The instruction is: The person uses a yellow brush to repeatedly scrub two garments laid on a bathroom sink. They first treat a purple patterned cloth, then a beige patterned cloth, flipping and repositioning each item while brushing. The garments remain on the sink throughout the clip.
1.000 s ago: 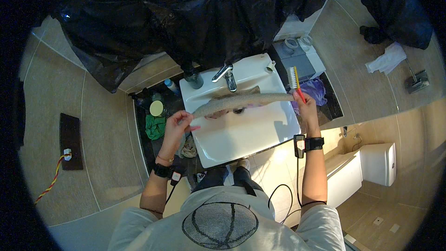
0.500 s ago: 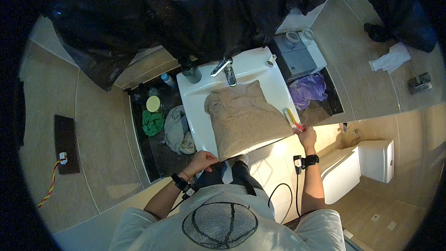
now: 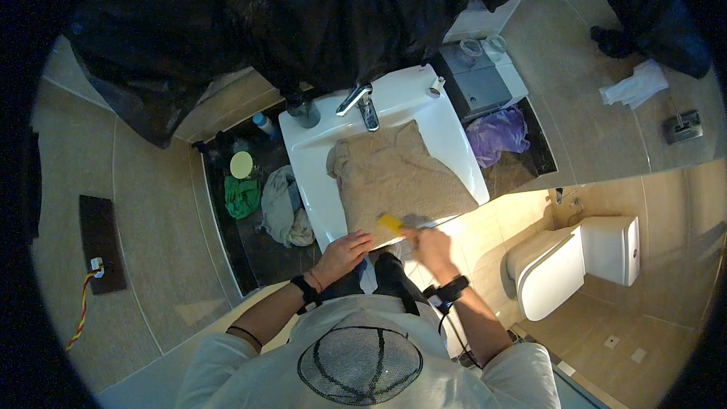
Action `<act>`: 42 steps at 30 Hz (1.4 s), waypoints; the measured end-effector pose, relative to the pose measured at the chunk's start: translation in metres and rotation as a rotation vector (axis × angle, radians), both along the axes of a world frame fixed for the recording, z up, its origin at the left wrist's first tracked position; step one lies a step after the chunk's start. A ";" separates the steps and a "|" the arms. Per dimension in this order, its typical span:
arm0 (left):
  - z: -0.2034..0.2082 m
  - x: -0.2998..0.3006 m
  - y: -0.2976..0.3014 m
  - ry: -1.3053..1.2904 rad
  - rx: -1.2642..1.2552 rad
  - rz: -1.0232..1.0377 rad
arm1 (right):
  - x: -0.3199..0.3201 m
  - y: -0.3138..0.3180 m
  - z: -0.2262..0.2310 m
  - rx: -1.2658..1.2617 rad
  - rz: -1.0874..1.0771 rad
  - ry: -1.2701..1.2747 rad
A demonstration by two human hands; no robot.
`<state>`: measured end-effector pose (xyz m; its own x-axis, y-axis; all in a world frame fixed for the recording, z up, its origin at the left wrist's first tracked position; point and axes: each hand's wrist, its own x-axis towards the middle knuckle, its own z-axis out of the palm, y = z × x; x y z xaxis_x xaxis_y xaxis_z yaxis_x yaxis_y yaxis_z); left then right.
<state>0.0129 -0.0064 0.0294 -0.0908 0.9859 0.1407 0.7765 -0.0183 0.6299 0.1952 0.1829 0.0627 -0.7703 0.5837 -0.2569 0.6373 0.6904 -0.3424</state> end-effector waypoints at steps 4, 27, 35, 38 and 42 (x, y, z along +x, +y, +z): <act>-0.010 0.001 -0.002 0.021 0.047 0.009 | 0.035 0.086 0.004 0.325 -0.285 0.072; -0.013 0.000 -0.004 0.045 0.060 0.004 | -0.009 0.054 -0.031 0.172 -0.224 -0.272; -0.014 0.001 -0.004 0.037 0.088 0.028 | -0.043 -0.008 -0.008 0.079 0.137 -0.157; -0.012 0.003 -0.005 -0.013 0.089 0.046 | -0.028 0.015 -0.021 0.153 -0.007 -0.176; -0.005 0.000 -0.002 -0.106 0.076 0.055 | -0.004 0.094 -0.010 0.293 -0.260 -0.014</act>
